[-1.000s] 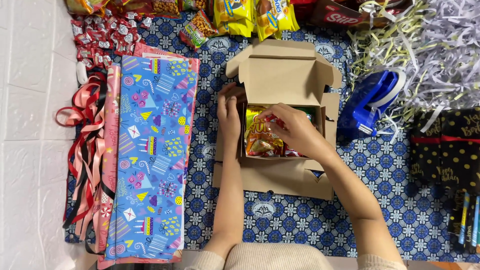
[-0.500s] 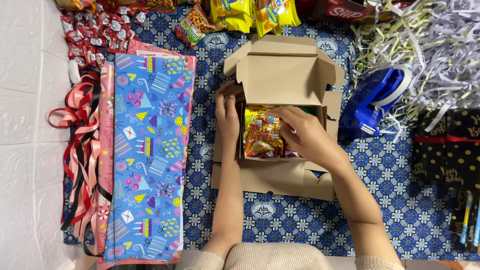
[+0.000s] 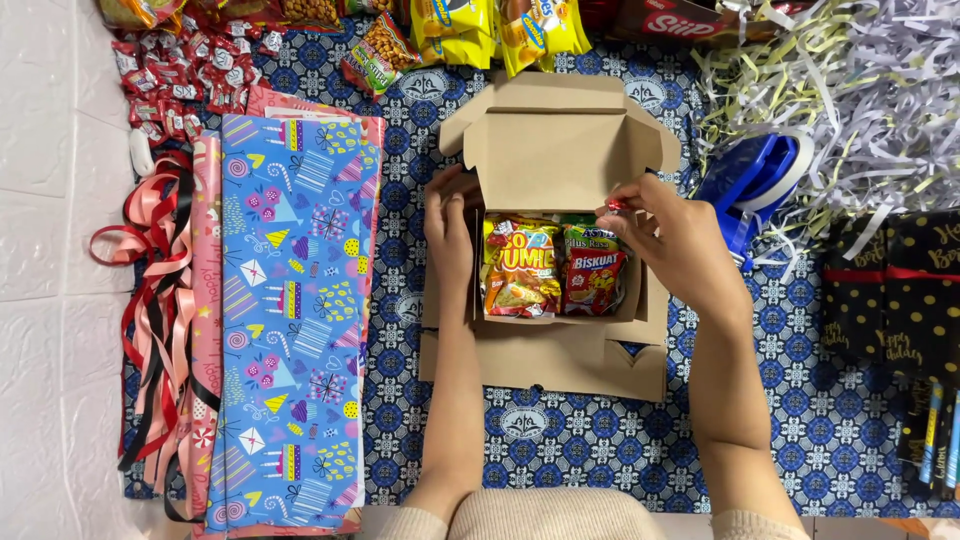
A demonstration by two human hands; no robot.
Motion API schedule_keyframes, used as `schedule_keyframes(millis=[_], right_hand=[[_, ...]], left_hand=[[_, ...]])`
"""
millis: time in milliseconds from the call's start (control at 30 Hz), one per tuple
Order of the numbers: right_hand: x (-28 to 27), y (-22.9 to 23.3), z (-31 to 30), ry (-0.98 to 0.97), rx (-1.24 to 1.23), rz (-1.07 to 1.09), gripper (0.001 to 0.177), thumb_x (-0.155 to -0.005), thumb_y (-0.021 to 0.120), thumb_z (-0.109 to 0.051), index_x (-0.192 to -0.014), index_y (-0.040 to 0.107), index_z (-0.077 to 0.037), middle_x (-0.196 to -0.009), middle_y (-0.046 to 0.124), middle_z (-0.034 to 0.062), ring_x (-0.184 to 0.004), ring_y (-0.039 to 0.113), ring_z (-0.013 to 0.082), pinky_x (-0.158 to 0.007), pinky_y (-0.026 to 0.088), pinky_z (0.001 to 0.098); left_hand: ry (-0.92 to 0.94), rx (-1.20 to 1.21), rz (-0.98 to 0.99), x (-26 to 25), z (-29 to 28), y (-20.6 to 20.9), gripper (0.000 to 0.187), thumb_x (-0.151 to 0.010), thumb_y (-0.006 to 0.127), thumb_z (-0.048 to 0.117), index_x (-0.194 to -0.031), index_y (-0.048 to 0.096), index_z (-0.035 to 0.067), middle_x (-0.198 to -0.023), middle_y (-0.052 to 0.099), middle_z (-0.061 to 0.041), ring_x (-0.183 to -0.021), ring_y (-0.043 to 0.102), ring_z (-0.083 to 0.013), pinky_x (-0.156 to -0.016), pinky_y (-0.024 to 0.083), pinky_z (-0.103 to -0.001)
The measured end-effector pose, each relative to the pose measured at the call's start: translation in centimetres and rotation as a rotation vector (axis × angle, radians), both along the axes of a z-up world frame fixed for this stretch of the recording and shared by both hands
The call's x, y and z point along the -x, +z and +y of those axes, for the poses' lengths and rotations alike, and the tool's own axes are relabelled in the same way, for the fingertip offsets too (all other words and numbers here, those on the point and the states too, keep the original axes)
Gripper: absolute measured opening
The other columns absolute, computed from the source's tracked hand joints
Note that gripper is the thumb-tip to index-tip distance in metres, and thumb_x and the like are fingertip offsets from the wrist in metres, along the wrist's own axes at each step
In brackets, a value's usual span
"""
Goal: The person is preparing a gift box by first filling it with shredded paper and then carefully arranging various snack packets inside.
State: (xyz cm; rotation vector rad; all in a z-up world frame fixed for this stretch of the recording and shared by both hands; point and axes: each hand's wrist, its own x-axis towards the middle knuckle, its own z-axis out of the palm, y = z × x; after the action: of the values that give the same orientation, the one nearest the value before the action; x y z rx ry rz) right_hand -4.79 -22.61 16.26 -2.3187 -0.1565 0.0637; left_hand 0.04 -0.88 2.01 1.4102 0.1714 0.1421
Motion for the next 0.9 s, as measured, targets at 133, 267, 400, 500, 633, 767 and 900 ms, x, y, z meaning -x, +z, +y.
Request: schedule_keyframes(millis=[133,267,400,500,633,767,900], right_hand=[[-0.1,-0.3,-0.3,0.003,0.059,-0.094,0.015,-0.09,0.074,-0.007,-0.103,0.071,-0.002,-0.092,0.069,0.0175,-0.072,0.064,0.0261,-0.06,0.051,0.0339],[0.0,-0.1,-0.1,-0.002,0.041,-0.093,0.013,-0.094,0.072,-0.009,-0.106,0.073,-0.004,-0.093,0.066,0.0147,-0.069,0.055,0.0189,-0.06,0.047,0.0325],[0.0,-0.4,-0.5,-0.032,0.013,0.019,0.016,-0.091,0.074,-0.01,-0.103,0.07,0.0,-0.088,0.065,0.0179,-0.069,0.064,0.0258,-0.059,0.052,0.0357],[-0.1,-0.8,-0.9,-0.067,-0.002,0.071,0.02,-0.091,0.074,-0.013,-0.101,0.067,0.003,-0.082,0.063,0.0178,-0.066,0.067,0.0266,-0.055,0.053,0.0356],[-0.4,-0.9,-0.9,-0.067,0.072,0.062,0.025,-0.091,0.076,-0.015,-0.096,0.065,0.006,-0.077,0.062,0.0194,-0.066,0.066,0.0289,-0.055,0.053,0.0378],[-0.5,-1.7,-1.2,-0.045,0.098,0.049,0.024,-0.09,0.077,-0.015,-0.093,0.064,0.005,-0.076,0.061,0.0177,-0.067,0.065,0.0276,-0.056,0.052,0.037],[-0.5,-1.4,-0.8,-0.039,0.173,0.045,0.018,-0.091,0.075,-0.015,-0.098,0.067,0.0,-0.078,0.057,0.0122,-0.07,0.06,0.0236,-0.056,0.048,0.0371]], left_hand=[[-0.002,-0.007,-0.002,0.0,-0.1,0.4,0.028,-0.101,0.045,0.015,-0.127,0.056,0.015,-0.124,0.061,-0.012,-0.121,0.057,-0.027,-0.107,0.043,-0.047],[-0.002,-0.012,-0.002,0.0,0.0,-0.1,0.029,-0.1,0.045,0.014,-0.126,0.056,0.015,-0.124,0.061,-0.012,-0.122,0.057,-0.0267,-0.107,0.043,-0.047],[-0.007,0.001,-0.016,-0.1,0.0,-0.5,0.029,-0.1,0.044,0.013,-0.126,0.056,0.015,-0.125,0.061,-0.011,-0.119,0.058,-0.0252,-0.105,0.045,-0.045],[-0.007,0.003,-0.02,-0.1,-0.1,-0.6,0.029,-0.1,0.044,0.012,-0.126,0.055,0.014,-0.125,0.061,-0.011,-0.119,0.059,-0.0252,-0.104,0.046,-0.045],[-0.01,0.005,-0.023,-0.1,0.0,-0.5,0.029,-0.1,0.044,0.012,-0.126,0.055,0.014,-0.125,0.061,-0.011,-0.118,0.06,-0.0249,-0.104,0.046,-0.045],[-0.015,0.004,-0.023,-0.1,0.1,-0.4,0.029,-0.1,0.043,0.012,-0.127,0.055,0.013,-0.123,0.062,-0.011,-0.117,0.06,-0.0243,-0.104,0.046,-0.044],[-0.009,0.002,-0.018,-0.1,0.0,-0.3,0.029,-0.1,0.044,0.013,-0.126,0.055,0.013,-0.124,0.062,-0.011,-0.118,0.06,-0.0251,-0.104,0.046,-0.045]])
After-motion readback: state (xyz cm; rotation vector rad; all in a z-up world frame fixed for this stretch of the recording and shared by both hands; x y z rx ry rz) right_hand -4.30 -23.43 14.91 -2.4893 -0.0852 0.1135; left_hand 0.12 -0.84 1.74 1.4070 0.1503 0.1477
